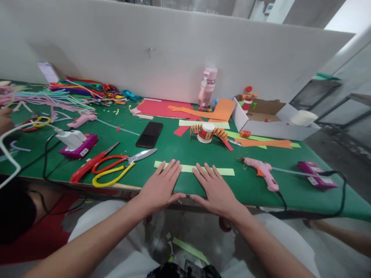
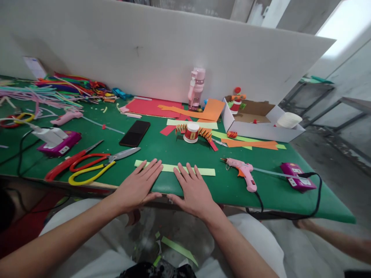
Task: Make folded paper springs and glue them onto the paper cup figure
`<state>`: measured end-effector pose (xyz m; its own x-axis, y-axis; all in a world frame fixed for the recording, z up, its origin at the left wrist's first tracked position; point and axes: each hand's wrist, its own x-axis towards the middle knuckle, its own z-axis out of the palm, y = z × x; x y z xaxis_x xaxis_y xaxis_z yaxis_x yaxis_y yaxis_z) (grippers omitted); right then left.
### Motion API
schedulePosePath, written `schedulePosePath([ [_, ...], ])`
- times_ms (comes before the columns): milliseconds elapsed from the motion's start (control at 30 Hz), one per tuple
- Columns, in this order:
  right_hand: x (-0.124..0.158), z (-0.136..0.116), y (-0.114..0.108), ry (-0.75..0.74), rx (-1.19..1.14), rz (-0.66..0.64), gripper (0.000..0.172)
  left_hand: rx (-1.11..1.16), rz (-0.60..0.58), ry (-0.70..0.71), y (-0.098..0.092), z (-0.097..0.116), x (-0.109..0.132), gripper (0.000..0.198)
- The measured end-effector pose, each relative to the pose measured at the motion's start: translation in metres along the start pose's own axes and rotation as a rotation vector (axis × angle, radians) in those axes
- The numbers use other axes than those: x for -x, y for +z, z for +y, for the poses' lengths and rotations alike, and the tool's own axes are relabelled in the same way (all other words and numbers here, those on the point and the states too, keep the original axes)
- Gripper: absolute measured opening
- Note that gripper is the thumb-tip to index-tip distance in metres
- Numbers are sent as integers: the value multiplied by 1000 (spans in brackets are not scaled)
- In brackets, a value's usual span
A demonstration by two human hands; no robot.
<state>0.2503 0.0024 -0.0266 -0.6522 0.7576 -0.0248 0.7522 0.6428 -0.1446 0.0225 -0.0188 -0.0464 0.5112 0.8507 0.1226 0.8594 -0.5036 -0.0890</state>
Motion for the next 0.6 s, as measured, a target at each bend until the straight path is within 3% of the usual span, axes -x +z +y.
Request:
schedulePosePath([
  [367,-1,0,-2,21,-22,-30,83,-26,-5,-133,-6,-58,47,81],
  [467,-1,-1,-1,19,-28,-14,84,-29,35,-170,-18,-52,48,76],
  [600,0,-3,-1,15,-28,12,84,74,144,-114,-32,-33,33,64],
])
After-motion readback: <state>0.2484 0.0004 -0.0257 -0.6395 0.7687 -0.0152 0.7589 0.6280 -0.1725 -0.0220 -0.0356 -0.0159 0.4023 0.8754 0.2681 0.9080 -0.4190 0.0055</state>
